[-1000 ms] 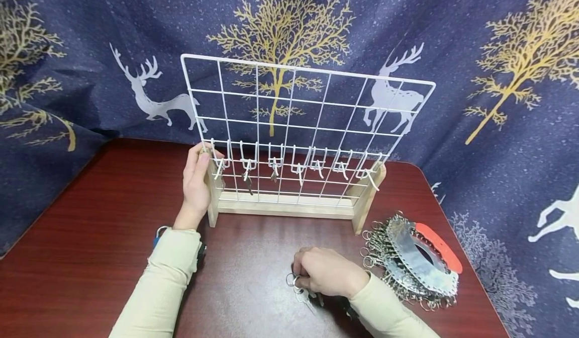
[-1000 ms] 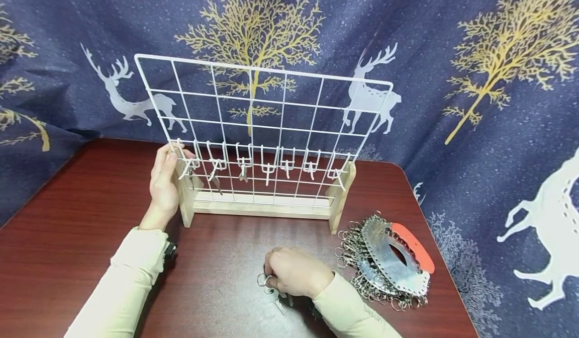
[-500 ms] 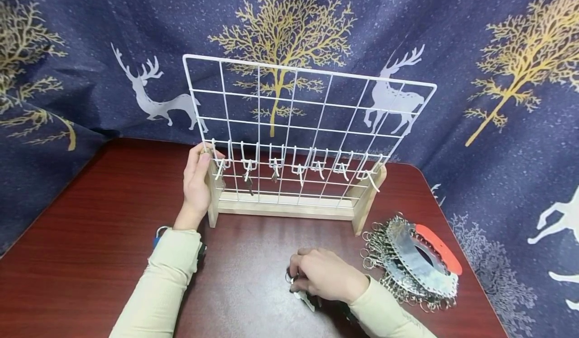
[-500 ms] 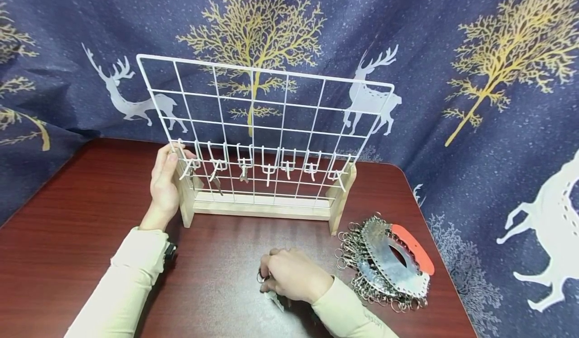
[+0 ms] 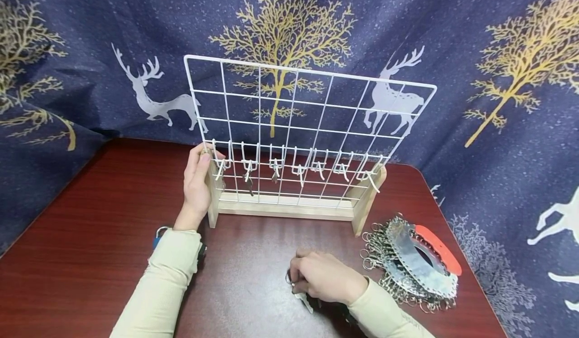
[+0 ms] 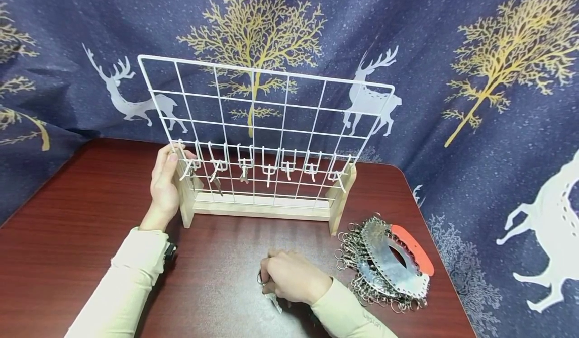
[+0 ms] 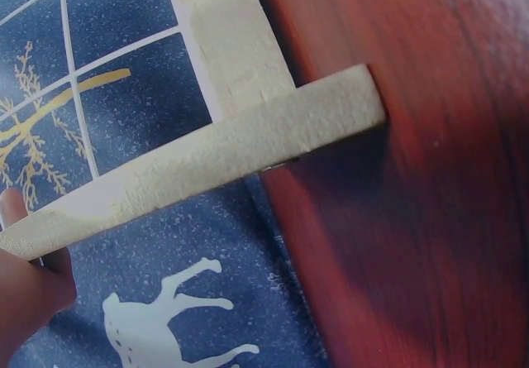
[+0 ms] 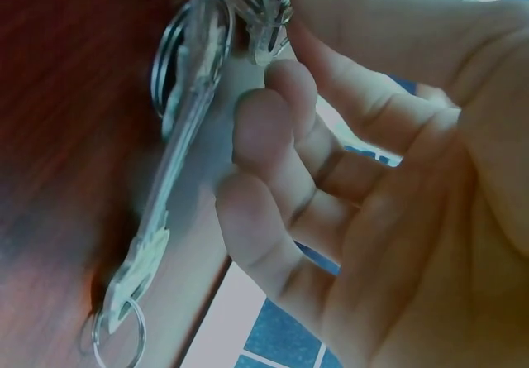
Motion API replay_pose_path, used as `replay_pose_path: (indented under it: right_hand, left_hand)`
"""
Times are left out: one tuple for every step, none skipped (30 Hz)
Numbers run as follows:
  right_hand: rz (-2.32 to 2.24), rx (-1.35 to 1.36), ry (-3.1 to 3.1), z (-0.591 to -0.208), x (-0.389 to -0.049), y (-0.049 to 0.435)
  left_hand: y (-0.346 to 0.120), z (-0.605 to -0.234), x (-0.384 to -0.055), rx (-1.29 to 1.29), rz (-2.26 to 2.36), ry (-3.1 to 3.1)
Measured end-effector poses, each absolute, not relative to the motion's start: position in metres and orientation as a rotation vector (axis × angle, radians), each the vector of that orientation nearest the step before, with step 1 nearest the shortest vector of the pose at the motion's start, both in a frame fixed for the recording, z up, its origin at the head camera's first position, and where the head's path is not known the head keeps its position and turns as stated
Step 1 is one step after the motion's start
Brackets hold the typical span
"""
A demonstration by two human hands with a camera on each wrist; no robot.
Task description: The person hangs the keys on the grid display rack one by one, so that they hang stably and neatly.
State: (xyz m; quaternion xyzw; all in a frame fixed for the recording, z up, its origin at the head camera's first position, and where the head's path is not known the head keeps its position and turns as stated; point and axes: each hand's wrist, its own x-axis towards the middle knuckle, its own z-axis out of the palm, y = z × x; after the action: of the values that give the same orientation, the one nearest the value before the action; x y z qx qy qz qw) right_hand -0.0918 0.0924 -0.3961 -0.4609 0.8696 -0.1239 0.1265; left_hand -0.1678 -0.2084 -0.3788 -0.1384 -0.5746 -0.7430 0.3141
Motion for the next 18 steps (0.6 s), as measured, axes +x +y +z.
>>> replay_pose_path:
  right_hand:
    - [-0.361, -1.340, 2.534, -0.3962, -0.0917, 0.0923]
    - [-0.361, -1.332, 2.537, -0.3963, -0.0916, 0.0923]
    - [-0.358, -1.328, 2.540, -0.3967, -0.0917, 0.0923]
    - [-0.353, -1.323, 2.543, -0.3971, -0.0919, 0.0923]
    - [-0.347, -1.320, 2.548, -0.3975, -0.0920, 0.0923]
    - [-0.343, -1.316, 2.551, -0.3976, -0.0921, 0.0923]
    - [-0.340, -1.313, 2.553, -0.3981, -0.0922, 0.0923]
    - [-0.338, -1.306, 2.552, -0.3981, -0.0922, 0.0923]
    - [-0.337, -1.305, 2.551, -0.3984, -0.0924, 0.0923]
    - [-0.337, -1.304, 2.548, -0.3984, -0.0925, 0.0923]
    - [-0.338, -1.301, 2.546, -0.3982, -0.0924, 0.0923]
    - [-0.340, -1.299, 2.544, -0.3982, -0.0925, 0.0924]
    - [-0.341, -1.298, 2.543, -0.3982, -0.0926, 0.0925]
    - [-0.341, -1.297, 2.544, -0.3980, -0.0926, 0.0925]
    - [-0.341, -1.297, 2.543, -0.3978, -0.0926, 0.0926]
    - [-0.342, -1.297, 2.543, -0.3975, -0.0927, 0.0927]
    - [-0.342, -1.297, 2.543, -0.3972, -0.0927, 0.0928]
    - [-0.344, -1.297, 2.544, -0.3968, -0.0927, 0.0930]
  left_hand:
    - [-0.2085, -0.3790, -0.1679, -0.363, -1.954, -1.519]
    - [-0.2087, -0.3791, -0.1679, -0.362, -1.956, -1.519]
    - [-0.2088, -0.3792, -0.1678, -0.362, -1.954, -1.521]
    - [-0.2088, -0.3793, -0.1677, -0.362, -1.953, -1.521]
    - [-0.2089, -0.3794, -0.1677, -0.360, -1.951, -1.522]
    - [-0.2090, -0.3795, -0.1677, -0.362, -1.953, -1.519]
    - [-0.2090, -0.3795, -0.1676, -0.361, -1.949, -1.521]
    - [-0.2091, -0.3796, -0.1675, -0.362, -1.956, -1.515]
    - [-0.2090, -0.3796, -0.1675, -0.361, -1.957, -1.516]
    - [-0.2089, -0.3795, -0.1675, -0.360, -1.960, -1.515]
    - [-0.2088, -0.3793, -0.1674, -0.360, -1.962, -1.516]
    - [-0.2086, -0.3792, -0.1674, -0.360, -1.967, -1.514]
    - [-0.2085, -0.3790, -0.1673, -0.357, -1.966, -1.516]
    - [-0.2083, -0.3788, -0.1673, -0.355, -1.968, -1.515]
    - [-0.2081, -0.3786, -0.1672, -0.351, -1.961, -1.520]
    - [-0.2080, -0.3785, -0.1672, -0.349, -1.960, -1.519]
    - [-0.2079, -0.3784, -0.1672, -0.349, -1.960, -1.518]
    - [-0.2079, -0.3784, -0.1673, -0.348, -1.960, -1.516]
